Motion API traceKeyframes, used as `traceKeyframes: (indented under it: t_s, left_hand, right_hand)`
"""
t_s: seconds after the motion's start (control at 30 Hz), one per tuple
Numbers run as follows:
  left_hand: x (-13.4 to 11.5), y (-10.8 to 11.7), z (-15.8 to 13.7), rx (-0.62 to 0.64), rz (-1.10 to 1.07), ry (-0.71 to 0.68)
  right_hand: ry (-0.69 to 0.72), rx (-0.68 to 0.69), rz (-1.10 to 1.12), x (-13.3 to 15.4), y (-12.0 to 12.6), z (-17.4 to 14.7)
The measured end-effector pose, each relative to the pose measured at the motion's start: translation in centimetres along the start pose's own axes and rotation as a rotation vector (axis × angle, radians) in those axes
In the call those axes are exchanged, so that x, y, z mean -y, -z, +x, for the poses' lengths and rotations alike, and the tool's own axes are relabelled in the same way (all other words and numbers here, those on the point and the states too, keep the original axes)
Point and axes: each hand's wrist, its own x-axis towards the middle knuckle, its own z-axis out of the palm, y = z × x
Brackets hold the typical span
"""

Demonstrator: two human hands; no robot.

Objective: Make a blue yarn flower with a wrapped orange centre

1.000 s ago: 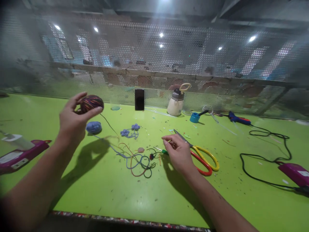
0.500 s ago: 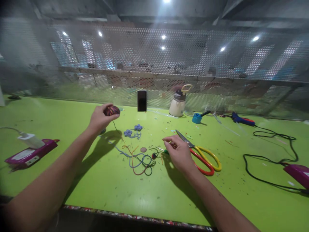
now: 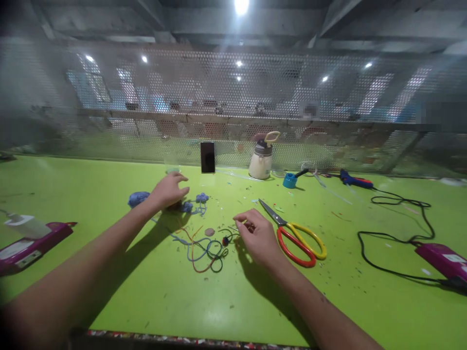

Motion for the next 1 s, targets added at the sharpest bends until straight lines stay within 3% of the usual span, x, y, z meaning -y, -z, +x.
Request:
traceKeyframes:
  t_s: [0.13,0.27,0.4,0.53,0.67,0.8,1.0]
  left_hand:
    - [-2.3,-2.1,2.3,0.166,-0.049,-0.010]
    - [-2.8,-3.8,3.0,0.260,-0.102,0.043]
    - [-2.2,-4.4,3.2,0.292,-0.208,0.101]
    - [-2.4,-3.3,2.9,0.267,-0.409,0.156]
    - [-3.9,-0.3,0.5,0.236,-0.730,0.112]
    - [-5.8,2.3,-3.6,0.295,-1.018,0.051]
    - [-8.1,2.5,-8.0,0.367,-1.248,0.064]
  right_hand:
    - [0.002,0.006,-0.009,0.1,0.0,-0.1]
    - [0.006,-0.006,0.013,0.1,-0.1,-0.1]
    - [0.027,-0.007,0.023,0.3,0.0,-0.1]
    - [0.027,-0.016,0.018,0.2,0.2,0.0]
    - [0.012,-0.036,0.020,0.3,0.3,0.1]
    - [-0.078,0.004,0.142,0.9,0.6,0.3]
    - [-0.159,0.153,0.527,2.9,0.7,0.4]
